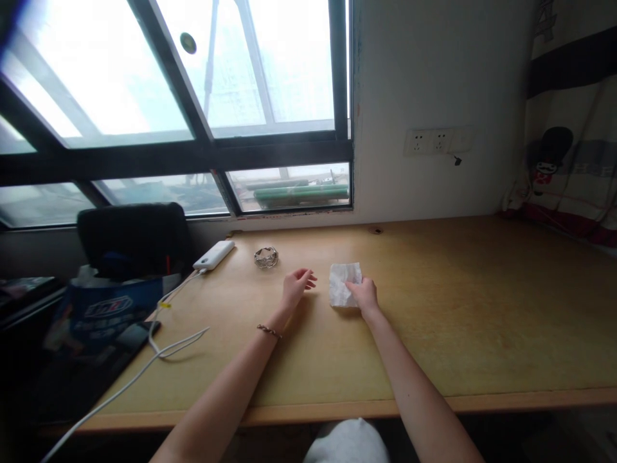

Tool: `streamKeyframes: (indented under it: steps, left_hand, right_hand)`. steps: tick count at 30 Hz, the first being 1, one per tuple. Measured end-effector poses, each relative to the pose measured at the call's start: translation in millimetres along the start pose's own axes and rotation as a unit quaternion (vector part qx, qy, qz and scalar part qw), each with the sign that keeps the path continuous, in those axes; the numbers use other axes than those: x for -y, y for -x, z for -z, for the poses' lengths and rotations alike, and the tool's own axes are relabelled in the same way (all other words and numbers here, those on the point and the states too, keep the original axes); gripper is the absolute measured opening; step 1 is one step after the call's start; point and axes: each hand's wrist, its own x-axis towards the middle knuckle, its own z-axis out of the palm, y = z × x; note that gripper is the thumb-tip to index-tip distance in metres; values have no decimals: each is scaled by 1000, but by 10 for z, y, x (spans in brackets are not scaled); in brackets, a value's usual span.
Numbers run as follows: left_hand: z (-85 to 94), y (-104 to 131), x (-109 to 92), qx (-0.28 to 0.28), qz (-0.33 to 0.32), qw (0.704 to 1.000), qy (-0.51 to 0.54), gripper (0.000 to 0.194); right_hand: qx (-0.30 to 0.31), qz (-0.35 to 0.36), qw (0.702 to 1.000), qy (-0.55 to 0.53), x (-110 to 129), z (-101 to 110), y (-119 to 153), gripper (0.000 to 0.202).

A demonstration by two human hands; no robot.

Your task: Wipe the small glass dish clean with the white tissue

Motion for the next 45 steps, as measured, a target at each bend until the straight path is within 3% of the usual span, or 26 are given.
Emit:
streamKeyframes:
  steps: [2,5,8,13,19,24,27,31,33,36,38,43,45]
  left_hand:
    - [250,-159,58,-71,-49,988,-131,29]
    - [600,-374,180,-190,-101,931,-293,35]
    - [804,-527,346,-224,-99,897,-369,43]
    - [848,-625,538,-198,-76,889,-405,36]
    - [815,-484,419,-209,-37,862,-460,27]
    - [571,-262,134,-166,-131,872,-441,26]
    - [245,-60,-28,-101,-200,884,-411,29]
    - [-234,289,-175,-2,-270,919,-288,27]
    - [-390,434,-231,36,-281,936,-208,23]
    - [-473,556,-289,88,-256,953,-136,20]
    - [-474,589,-297,87,-235,962,-110,22]
    - [-571,606,-235,-47,-162,985,-25,60]
    - [-659,582,-217,-51,-123,991,30,65]
  right_hand:
    - [17,-9,999,-26,-22,-34,11,26]
    - [64,-25,996,-58,-58,-125,66,29]
    - [105,-32,993,-49,-89,-231,147,28]
    - [140,-30,989,-35,-88,-308,242,26]
    - [92,-28,995,-37,-60,-263,239,29]
    - [59,-45,992,-105,-96,-248,149,31]
    - [53,-49,979,-189,-49,-263,119,34]
    - [119,-12,960,-253,55,-282,164,43]
    - [105,5,963,-248,66,-281,188,42]
    - [60,26,974,-216,40,-259,187,40]
    - [42,45,982,-178,37,-234,166,39]
    - [-23,83,996,-37,105,-151,114,35]
    - [-40,91,995,12,119,-109,94,35]
